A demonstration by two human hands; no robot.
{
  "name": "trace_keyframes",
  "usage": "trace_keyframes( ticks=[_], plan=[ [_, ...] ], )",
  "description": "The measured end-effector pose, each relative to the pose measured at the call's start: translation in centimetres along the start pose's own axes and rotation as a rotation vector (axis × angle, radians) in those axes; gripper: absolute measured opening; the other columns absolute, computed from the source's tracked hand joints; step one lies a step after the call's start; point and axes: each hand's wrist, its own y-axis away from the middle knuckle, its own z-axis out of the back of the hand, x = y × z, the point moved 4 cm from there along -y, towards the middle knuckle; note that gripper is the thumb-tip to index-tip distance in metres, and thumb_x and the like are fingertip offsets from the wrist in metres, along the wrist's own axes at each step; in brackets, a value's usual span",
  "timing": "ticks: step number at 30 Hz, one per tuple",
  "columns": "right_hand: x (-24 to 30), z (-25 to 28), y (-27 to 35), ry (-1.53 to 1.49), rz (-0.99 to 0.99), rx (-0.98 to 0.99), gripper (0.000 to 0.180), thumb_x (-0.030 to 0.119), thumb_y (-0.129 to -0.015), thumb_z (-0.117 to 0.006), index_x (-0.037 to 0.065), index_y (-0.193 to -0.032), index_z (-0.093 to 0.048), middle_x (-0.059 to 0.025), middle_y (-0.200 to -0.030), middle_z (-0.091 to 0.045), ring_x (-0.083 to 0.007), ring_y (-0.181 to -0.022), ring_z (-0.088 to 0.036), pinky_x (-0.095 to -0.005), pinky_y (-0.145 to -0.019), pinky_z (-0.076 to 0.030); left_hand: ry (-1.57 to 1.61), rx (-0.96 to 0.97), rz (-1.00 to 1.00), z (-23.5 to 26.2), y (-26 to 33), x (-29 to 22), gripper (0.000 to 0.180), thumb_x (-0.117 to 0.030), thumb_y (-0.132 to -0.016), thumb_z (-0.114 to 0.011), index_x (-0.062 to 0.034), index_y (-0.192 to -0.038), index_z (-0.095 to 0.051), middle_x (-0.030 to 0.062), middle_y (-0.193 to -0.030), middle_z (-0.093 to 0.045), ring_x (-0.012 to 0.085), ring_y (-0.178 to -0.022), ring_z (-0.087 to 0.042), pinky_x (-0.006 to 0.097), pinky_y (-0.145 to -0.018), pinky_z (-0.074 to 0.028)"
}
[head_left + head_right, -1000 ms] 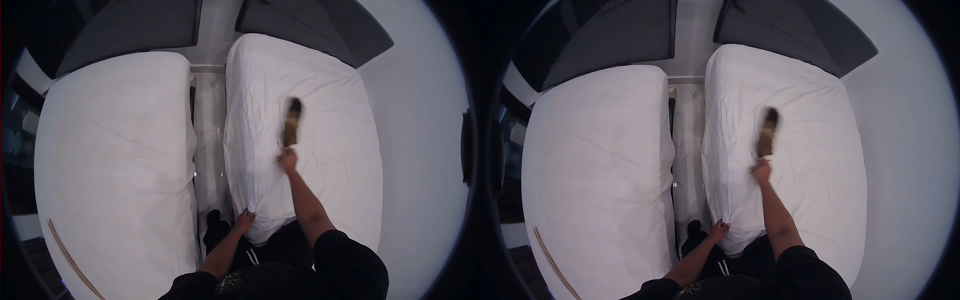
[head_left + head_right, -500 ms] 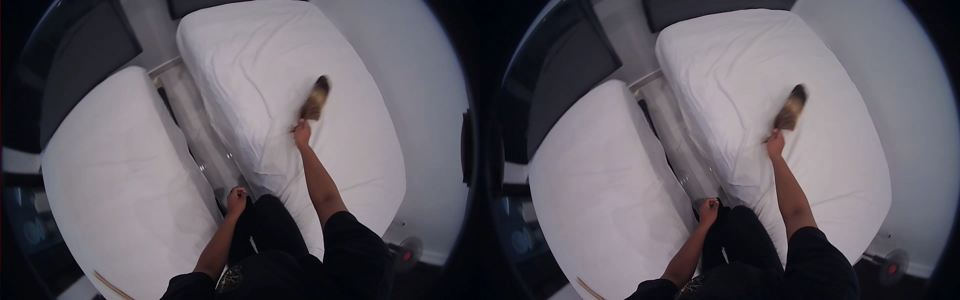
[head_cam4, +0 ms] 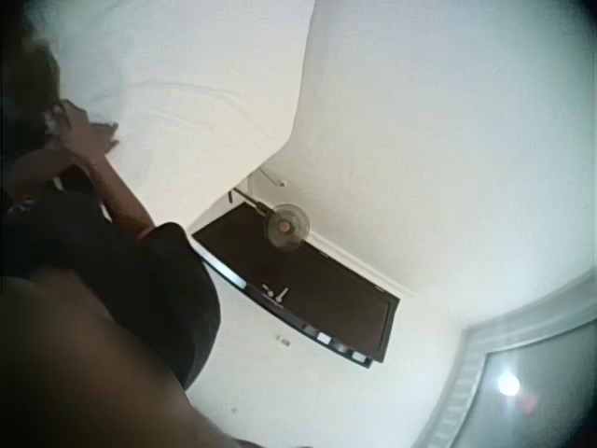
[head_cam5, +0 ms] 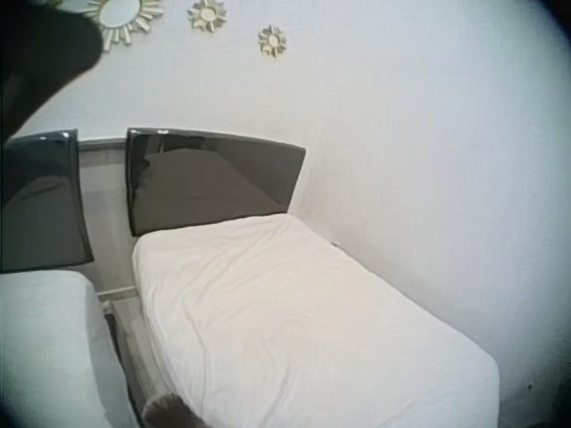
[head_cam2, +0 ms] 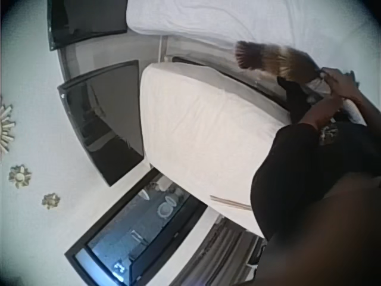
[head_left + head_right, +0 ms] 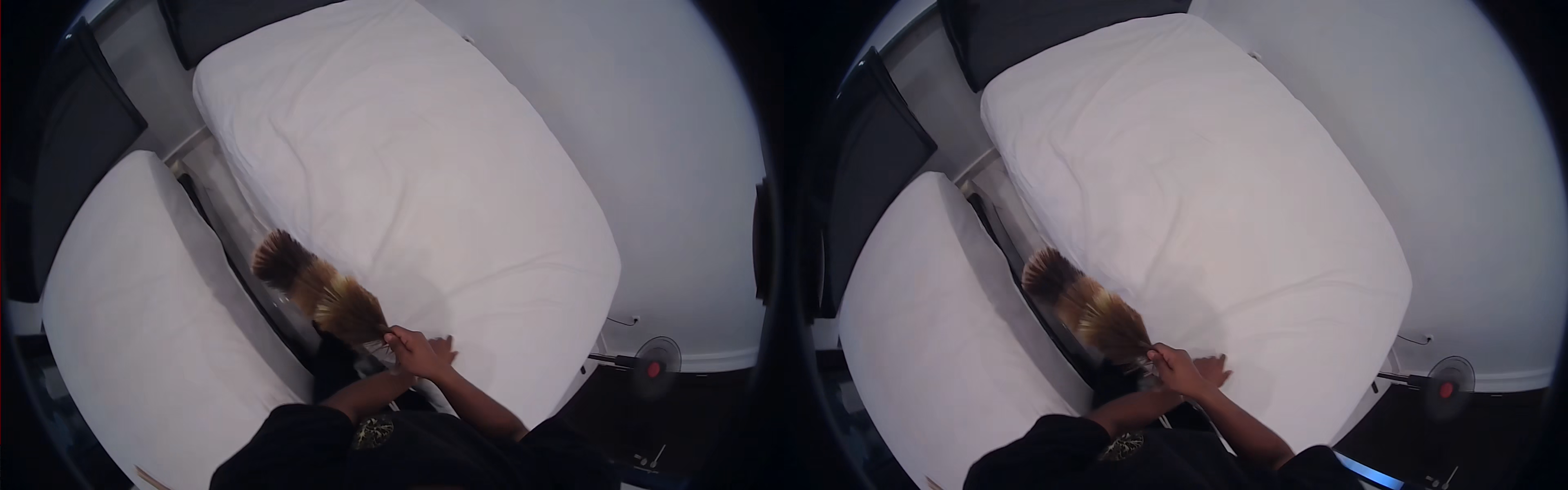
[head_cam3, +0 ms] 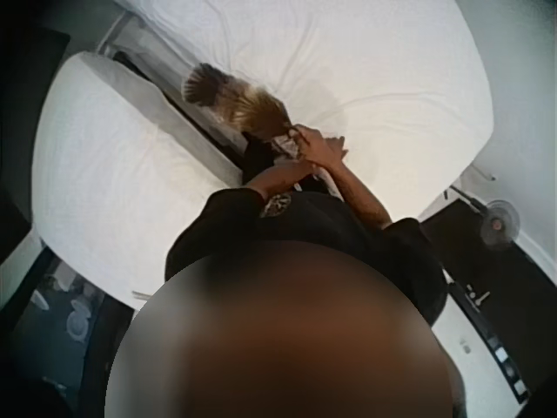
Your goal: Dusting the beds and surfaces in a hotel room using a feather duster.
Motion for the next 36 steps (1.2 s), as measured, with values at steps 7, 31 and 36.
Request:
trace_keyframes(
  ticks=[7, 31, 36],
  plan=[
    [-12.6, 12.3, 15.4, -0.104, -0.16, -0.426, 0.022, 0.018, -0.09, -0.04, 0.003, -0.079, -0.052, -0.0018, -0.06, -0.048, -0.0092, -0.057, -0.045, -0.0251, -0.053, -0.039, -0.341, 0.189, 0.085, -7.1, -1.2, -2.3, 0.021, -0.018, -0.075, -0.048, -0.0031, -0.088, -0.055, 0.0178, -0.071, -0.06, 0.0298, -0.069, -0.06, 0.041, -0.056, -0.046],
    [-9.2, -3.5, -18.3, 0.222, 0.426, -0.107, 0.012, 0.007, -0.075, -0.048, 0.004, -0.084, -0.055, -0.0086, -0.07, -0.056, -0.0214, -0.071, -0.057, -0.0339, -0.061, -0.046, 0.08, -0.518, 0.253, 6.2, 11.7, 0.9, 0.032, -0.013, -0.079, -0.049, -0.0024, -0.109, -0.05, 0.0141, -0.111, -0.052, 0.0328, -0.103, -0.048, 0.038, -0.088, -0.038],
    [-3.2, -7.2, -18.3, 0.486, 0.68, 0.195, 0.013, 0.005, -0.074, -0.047, 0.005, -0.085, -0.055, -0.0122, -0.071, -0.056, -0.0269, -0.074, -0.058, -0.0352, -0.064, -0.047, -0.178, -1.028, 0.356, 14.8, 8.1, 9.1, 0.056, -0.031, -0.081, -0.051, 0.0023, -0.124, -0.033, 0.0237, -0.124, -0.036, 0.0407, -0.119, -0.029, 0.041, -0.1, -0.023]
  ],
)
